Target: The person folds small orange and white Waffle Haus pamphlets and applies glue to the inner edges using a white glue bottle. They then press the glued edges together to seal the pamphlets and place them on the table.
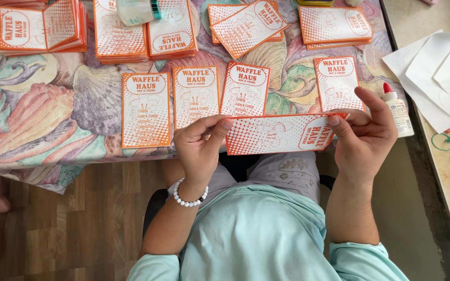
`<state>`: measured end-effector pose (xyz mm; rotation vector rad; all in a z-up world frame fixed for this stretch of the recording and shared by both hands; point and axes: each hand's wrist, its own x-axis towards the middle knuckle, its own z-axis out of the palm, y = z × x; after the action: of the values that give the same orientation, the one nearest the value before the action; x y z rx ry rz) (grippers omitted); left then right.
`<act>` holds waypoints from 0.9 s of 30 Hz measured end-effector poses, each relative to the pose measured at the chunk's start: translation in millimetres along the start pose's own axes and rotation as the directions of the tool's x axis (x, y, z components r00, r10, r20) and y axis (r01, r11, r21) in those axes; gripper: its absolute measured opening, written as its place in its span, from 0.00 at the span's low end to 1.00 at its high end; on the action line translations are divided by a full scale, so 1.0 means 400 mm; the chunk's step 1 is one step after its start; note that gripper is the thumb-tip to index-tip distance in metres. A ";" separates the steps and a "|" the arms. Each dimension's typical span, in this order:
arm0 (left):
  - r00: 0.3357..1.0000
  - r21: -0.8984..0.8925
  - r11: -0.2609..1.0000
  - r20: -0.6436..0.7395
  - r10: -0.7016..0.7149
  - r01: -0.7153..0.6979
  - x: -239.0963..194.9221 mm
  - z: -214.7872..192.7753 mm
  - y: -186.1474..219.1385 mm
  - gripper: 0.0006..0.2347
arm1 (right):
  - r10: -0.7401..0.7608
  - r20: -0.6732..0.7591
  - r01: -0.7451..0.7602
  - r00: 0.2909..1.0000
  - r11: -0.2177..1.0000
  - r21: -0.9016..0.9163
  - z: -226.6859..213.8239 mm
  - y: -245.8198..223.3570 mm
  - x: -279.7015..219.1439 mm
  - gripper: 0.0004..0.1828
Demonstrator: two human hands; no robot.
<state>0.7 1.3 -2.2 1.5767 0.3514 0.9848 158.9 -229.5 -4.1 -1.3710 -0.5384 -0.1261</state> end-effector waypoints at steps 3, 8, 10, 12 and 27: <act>1.000 0.044 0.999 0.002 0.026 -0.026 0.000 -0.002 0.002 0.06 | -0.007 -0.007 0.007 1.000 0.999 -0.044 0.003 -0.007 -0.002 0.31; 0.995 0.068 0.993 -0.002 0.096 -0.096 -0.001 -0.002 0.010 0.06 | 0.036 -0.001 -0.036 0.999 0.999 0.028 -0.001 -0.005 -0.002 0.34; 0.995 0.074 0.992 0.001 0.103 -0.103 0.001 -0.001 0.009 0.06 | 0.037 0.002 -0.037 0.999 0.999 0.014 -0.003 -0.002 0.002 0.33; 0.994 0.080 0.991 0.004 0.111 -0.111 0.002 0.002 0.006 0.06 | 0.037 0.006 -0.037 0.999 0.999 -0.001 -0.006 0.004 0.008 0.32; 0.972 0.317 0.919 0.067 0.226 -0.235 0.029 0.015 -0.062 0.06 | 0.132 0.189 -0.119 0.973 0.990 -0.080 0.010 0.100 0.072 0.26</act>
<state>19.2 12.2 -20.3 1.9635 0.3228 1.1249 198.5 -210.7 -26.9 -1.4896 -0.6121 0.0938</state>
